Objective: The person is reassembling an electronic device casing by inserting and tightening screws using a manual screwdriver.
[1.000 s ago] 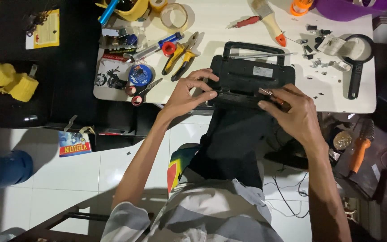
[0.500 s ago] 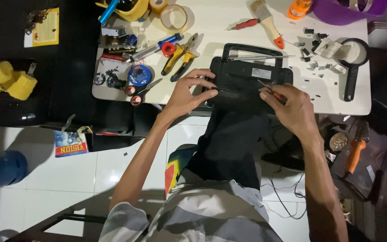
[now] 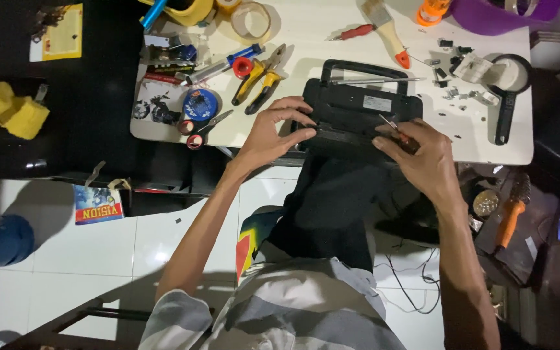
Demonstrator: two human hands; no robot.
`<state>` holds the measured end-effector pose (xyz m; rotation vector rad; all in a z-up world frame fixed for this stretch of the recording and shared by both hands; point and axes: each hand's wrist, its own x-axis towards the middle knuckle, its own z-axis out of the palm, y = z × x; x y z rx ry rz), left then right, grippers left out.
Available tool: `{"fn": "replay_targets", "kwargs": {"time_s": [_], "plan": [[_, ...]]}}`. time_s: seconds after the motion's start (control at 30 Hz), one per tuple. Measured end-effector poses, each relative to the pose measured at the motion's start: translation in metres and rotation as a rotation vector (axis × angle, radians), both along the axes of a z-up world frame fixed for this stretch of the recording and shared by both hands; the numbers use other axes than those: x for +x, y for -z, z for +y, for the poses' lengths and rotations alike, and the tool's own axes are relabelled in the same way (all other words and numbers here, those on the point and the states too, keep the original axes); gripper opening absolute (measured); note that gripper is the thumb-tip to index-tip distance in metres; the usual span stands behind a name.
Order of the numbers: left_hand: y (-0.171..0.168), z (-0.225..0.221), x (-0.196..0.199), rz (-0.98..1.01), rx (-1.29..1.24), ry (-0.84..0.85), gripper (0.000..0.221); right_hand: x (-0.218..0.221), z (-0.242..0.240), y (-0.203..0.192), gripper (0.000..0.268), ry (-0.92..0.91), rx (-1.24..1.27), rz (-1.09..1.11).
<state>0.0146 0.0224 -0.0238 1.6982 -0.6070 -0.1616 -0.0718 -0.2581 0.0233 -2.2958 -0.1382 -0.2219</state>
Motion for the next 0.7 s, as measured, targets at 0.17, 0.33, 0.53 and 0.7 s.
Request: {"fn": "replay_targets", "kwargs": {"time_s": [0.17, 0.33, 0.53, 0.7], "plan": [[-0.006, 0.0, 0.0, -0.017, 0.027, 0.007, 0.017, 0.004, -0.004, 0.005, 0.026, -0.045, -0.001, -0.059], [-0.013, 0.0, -0.002, 0.013, 0.043, 0.01, 0.016, 0.008, -0.008, 0.004, 0.023, -0.09, 0.072, -0.071], [-0.013, -0.002, -0.001, 0.05, 0.016, -0.002, 0.013, 0.009, -0.001, -0.008, 0.02, -0.114, 0.1, -0.069], [-0.01, -0.002, 0.002, 0.064, -0.004, -0.019, 0.009, 0.01, -0.001, -0.007, 0.022, -0.098, 0.107, -0.076]]}}
